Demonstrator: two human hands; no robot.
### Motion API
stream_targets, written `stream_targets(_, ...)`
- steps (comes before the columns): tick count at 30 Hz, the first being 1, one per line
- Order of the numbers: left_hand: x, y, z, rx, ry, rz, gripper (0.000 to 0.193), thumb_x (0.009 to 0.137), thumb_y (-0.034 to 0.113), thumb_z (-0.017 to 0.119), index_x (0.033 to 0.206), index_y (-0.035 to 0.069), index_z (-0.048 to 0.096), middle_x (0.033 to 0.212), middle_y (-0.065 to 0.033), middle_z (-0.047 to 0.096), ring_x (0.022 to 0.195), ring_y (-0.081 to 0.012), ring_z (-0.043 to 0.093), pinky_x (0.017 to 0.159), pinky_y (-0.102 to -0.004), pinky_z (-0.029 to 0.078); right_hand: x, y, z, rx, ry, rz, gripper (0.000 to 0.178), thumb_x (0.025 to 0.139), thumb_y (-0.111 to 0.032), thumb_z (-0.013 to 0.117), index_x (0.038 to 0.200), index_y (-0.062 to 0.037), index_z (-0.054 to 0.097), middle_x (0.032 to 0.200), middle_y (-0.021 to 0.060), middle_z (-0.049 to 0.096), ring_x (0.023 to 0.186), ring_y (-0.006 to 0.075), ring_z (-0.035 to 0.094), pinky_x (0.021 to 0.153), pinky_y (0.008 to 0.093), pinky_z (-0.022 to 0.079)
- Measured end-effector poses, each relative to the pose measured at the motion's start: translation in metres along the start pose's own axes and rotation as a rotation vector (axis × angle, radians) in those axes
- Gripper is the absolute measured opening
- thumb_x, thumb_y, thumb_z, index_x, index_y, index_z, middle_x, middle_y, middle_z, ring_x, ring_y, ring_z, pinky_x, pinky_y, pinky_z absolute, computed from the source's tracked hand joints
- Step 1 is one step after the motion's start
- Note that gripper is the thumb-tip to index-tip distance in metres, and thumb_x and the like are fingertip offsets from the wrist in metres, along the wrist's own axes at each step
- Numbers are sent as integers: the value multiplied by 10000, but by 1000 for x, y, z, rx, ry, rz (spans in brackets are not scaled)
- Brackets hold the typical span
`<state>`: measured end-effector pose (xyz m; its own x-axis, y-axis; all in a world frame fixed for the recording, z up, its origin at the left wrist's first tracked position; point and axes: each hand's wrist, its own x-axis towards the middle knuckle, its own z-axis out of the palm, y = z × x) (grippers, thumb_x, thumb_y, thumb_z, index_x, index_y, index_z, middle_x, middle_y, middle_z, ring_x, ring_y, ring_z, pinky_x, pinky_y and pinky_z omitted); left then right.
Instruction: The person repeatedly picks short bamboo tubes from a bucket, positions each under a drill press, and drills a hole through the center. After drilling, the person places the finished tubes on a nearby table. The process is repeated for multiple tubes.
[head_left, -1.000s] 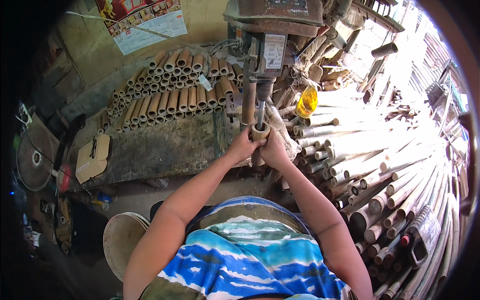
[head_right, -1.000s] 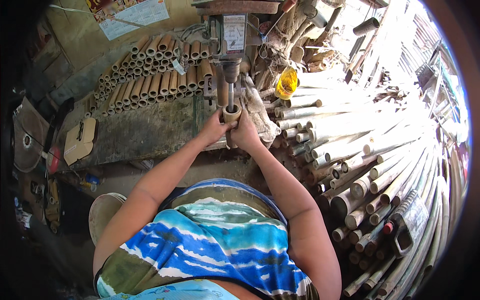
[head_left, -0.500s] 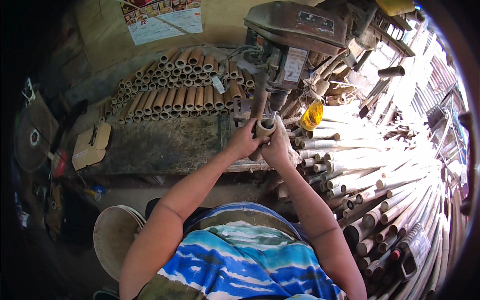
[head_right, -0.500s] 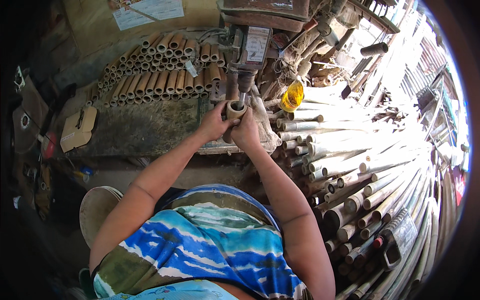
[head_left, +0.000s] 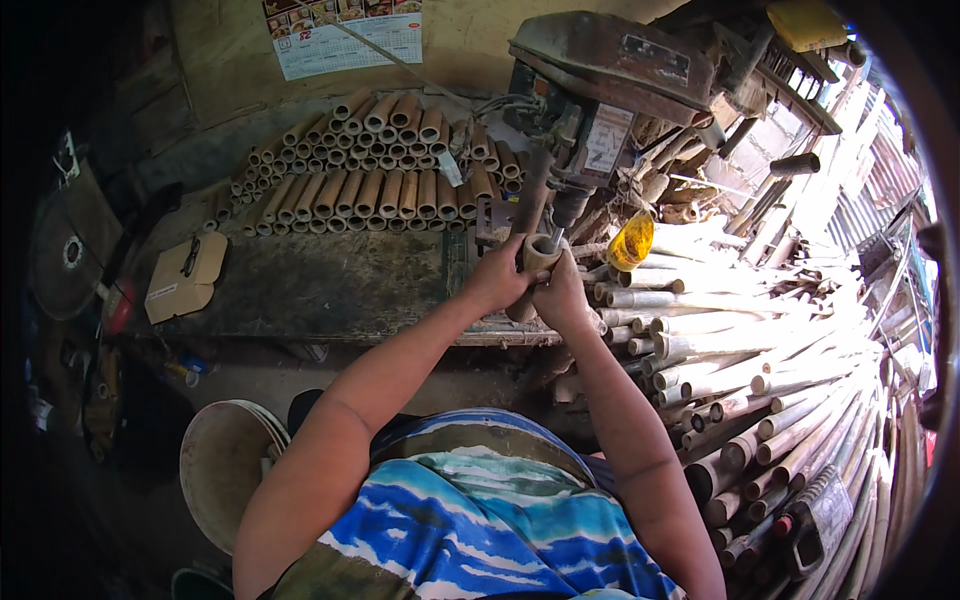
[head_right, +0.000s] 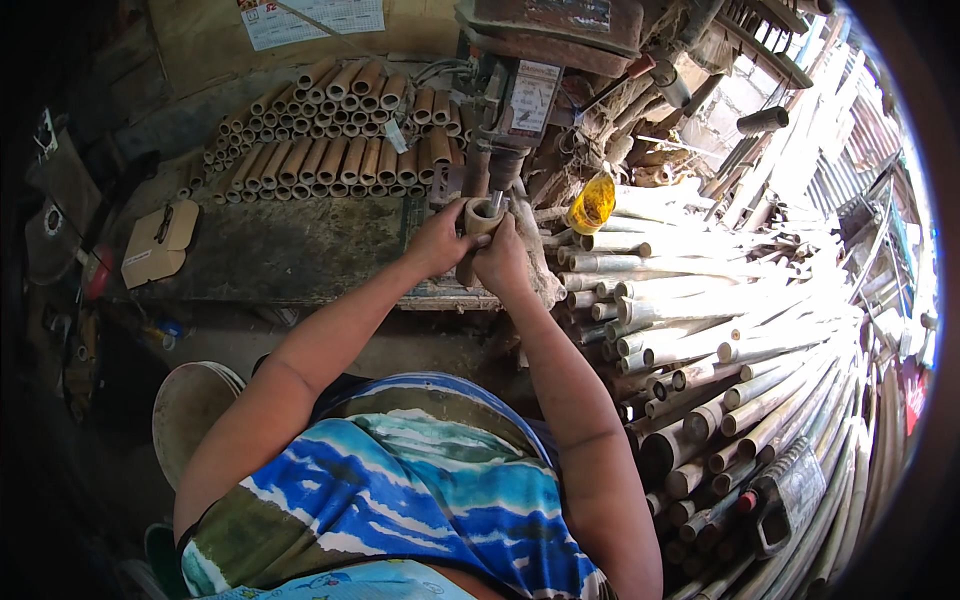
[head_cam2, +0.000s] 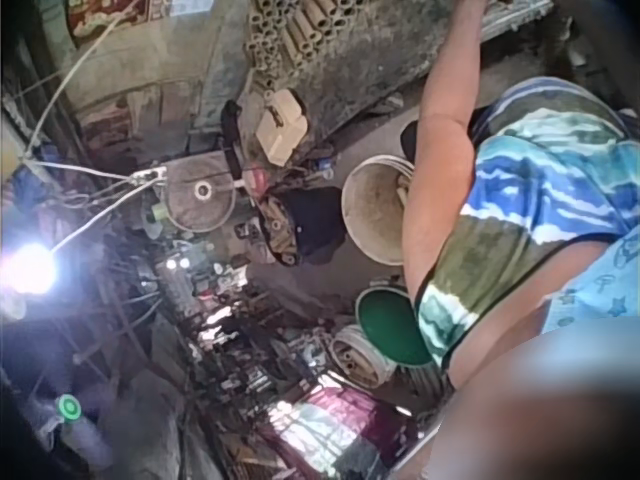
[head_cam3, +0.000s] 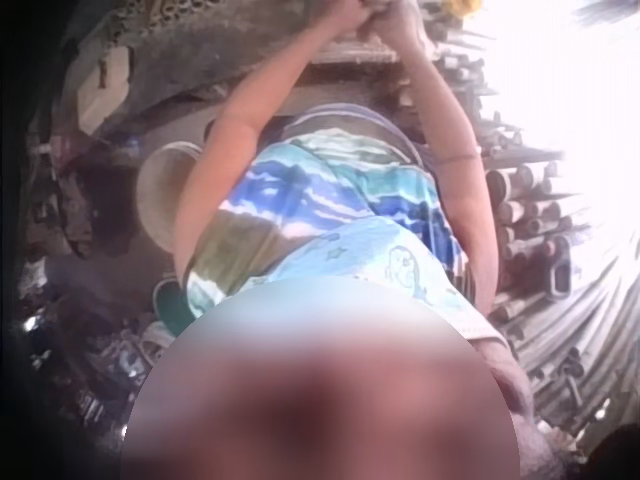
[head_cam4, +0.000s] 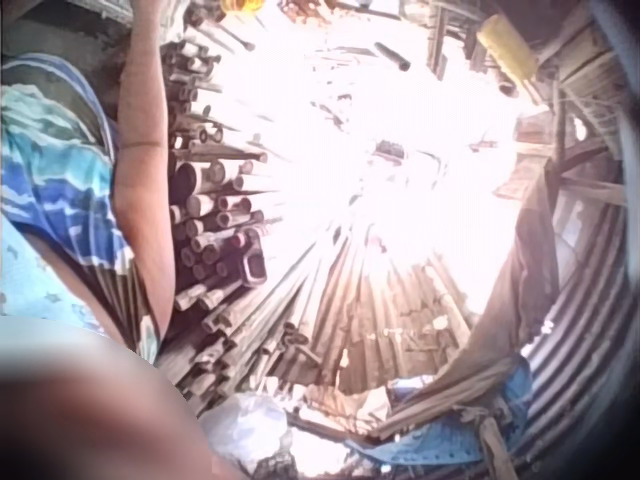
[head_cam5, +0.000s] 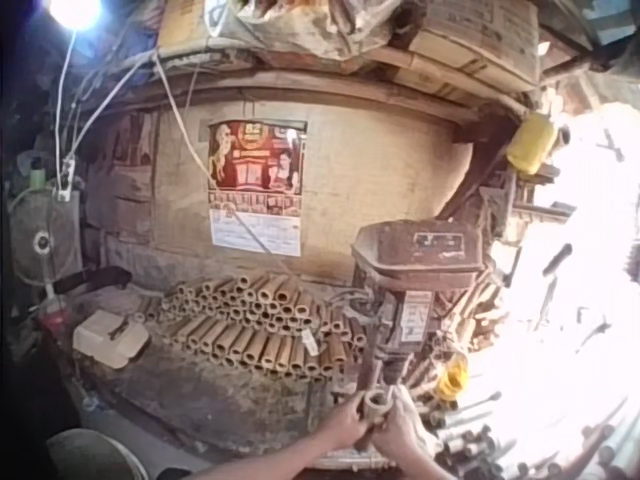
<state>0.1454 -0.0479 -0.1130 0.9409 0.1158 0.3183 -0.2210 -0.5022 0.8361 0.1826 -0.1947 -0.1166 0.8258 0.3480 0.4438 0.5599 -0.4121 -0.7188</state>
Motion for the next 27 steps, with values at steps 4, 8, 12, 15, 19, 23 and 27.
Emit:
stream_targets(4,5,-3,3,1,-4,37,622,841,238,817,1382,110,539,1191,-158,706,1007,-270,697,858,-391,531,2,8,-1,20,-15,32,544,813,12,551,1351,-7,475,1215,251,639,1185,417,609,1001,445,476)
stream_targets(8,10,-5,8,45,-24,9,634,846,243,819,1394,104,532,1183,-159,707,965,-251,692,840,-378,534,1,11,-2,-28,33,-34,374,868,-92,578,1213,-6,460,1050,317,660,1020,521,622,848,577,486)
stream_targets(12,12,-6,11,32,-14,77,660,845,257,823,1405,87,518,1175,-166,707,961,-242,693,834,-375,536,0,17,-5,-29,21,-2,384,866,-94,584,1217,-4,456,1044,315,664,1022,517,625,854,577,487)
stream_targets(15,12,-6,13,78,-26,97,677,845,262,823,1411,68,507,1163,-177,706,944,-257,696,825,-373,536,0,22,-5,-32,33,-15,403,857,-94,596,1224,-4,457,1045,314,665,1026,513,628,858,571,491)
stream_targets(19,13,1,12,94,-31,152,709,846,275,821,1424,35,490,1080,-188,714,868,-272,692,773,-380,531,-1,23,-7,-44,41,-9,453,833,-82,616,1250,0,457,1072,306,668,1050,499,631,877,551,499)
stream_targets(23,9,16,8,110,-43,126,730,839,300,824,1423,18,489,920,-189,708,751,-265,666,689,-396,509,-4,18,-13,-32,17,33,574,815,-67,625,1348,12,428,1149,290,665,1114,475,624,921,519,505)
stream_targets(27,6,30,4,125,-76,26,688,803,302,829,1365,41,533,1146,-229,696,1070,-418,662,891,-476,523,-5,13,-18,-30,17,52,656,807,-63,634,1415,12,398,1214,280,651,1172,453,608,969,491,494)
